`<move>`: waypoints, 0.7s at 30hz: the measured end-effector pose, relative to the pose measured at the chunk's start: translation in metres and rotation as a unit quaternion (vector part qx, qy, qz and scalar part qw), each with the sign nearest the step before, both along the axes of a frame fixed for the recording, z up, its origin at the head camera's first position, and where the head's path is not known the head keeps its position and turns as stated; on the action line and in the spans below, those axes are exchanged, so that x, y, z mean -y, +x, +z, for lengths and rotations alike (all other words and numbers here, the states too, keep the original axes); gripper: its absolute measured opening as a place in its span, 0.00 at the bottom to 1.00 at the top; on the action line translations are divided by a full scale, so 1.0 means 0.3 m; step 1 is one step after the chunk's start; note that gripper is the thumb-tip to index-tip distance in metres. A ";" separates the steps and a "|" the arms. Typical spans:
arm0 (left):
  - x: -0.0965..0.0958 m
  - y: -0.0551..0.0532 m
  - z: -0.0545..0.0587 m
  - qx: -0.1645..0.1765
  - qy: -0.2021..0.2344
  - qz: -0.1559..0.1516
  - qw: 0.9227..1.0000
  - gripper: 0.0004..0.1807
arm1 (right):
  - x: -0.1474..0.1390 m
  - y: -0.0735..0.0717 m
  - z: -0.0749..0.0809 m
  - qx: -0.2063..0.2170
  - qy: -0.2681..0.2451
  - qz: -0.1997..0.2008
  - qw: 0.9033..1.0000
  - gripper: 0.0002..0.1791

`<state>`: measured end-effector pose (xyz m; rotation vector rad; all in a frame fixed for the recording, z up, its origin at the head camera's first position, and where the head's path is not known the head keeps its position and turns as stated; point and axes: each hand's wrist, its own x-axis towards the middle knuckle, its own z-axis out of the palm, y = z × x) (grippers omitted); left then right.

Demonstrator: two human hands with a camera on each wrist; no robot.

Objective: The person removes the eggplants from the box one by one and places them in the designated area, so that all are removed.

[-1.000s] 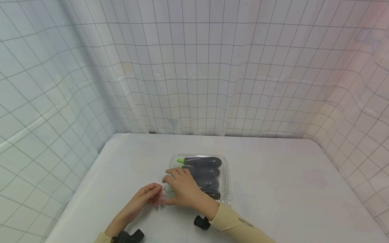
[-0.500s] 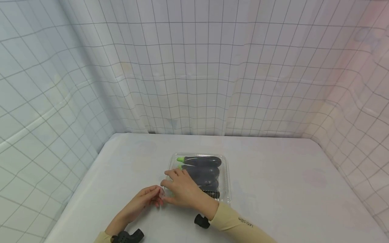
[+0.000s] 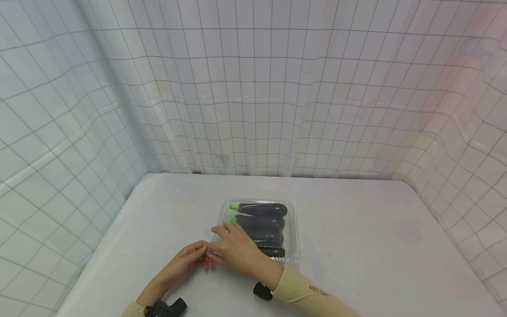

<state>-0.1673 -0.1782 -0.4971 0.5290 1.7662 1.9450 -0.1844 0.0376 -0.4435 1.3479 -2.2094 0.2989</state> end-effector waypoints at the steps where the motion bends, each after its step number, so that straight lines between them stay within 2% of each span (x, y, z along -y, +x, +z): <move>1: 0.002 -0.002 -0.003 -0.001 0.004 -0.004 1.000 0.16 | 0.001 0.001 -0.003 -0.007 -0.002 -0.001 1.000 0.07; 7: 0.009 -0.004 -0.013 -0.003 0.022 -0.018 1.000 0.14 | 0.006 0.004 -0.010 -0.030 -0.014 -0.010 0.999 0.07; 12: 0.008 -0.004 -0.015 -0.002 0.030 -0.017 0.999 0.13 | 0.012 0.009 -0.017 -0.053 -0.035 -0.022 0.998 0.09; 19: 0.003 0.003 -0.013 -0.010 0.041 -0.017 0.999 0.12 | 0.019 0.034 -0.037 -0.047 -0.076 -0.039 0.995 0.10; 21: 0.001 0.004 -0.014 -0.015 0.045 -0.015 0.999 0.12 | 0.023 0.039 -0.044 -0.060 -0.085 -0.044 0.994 0.09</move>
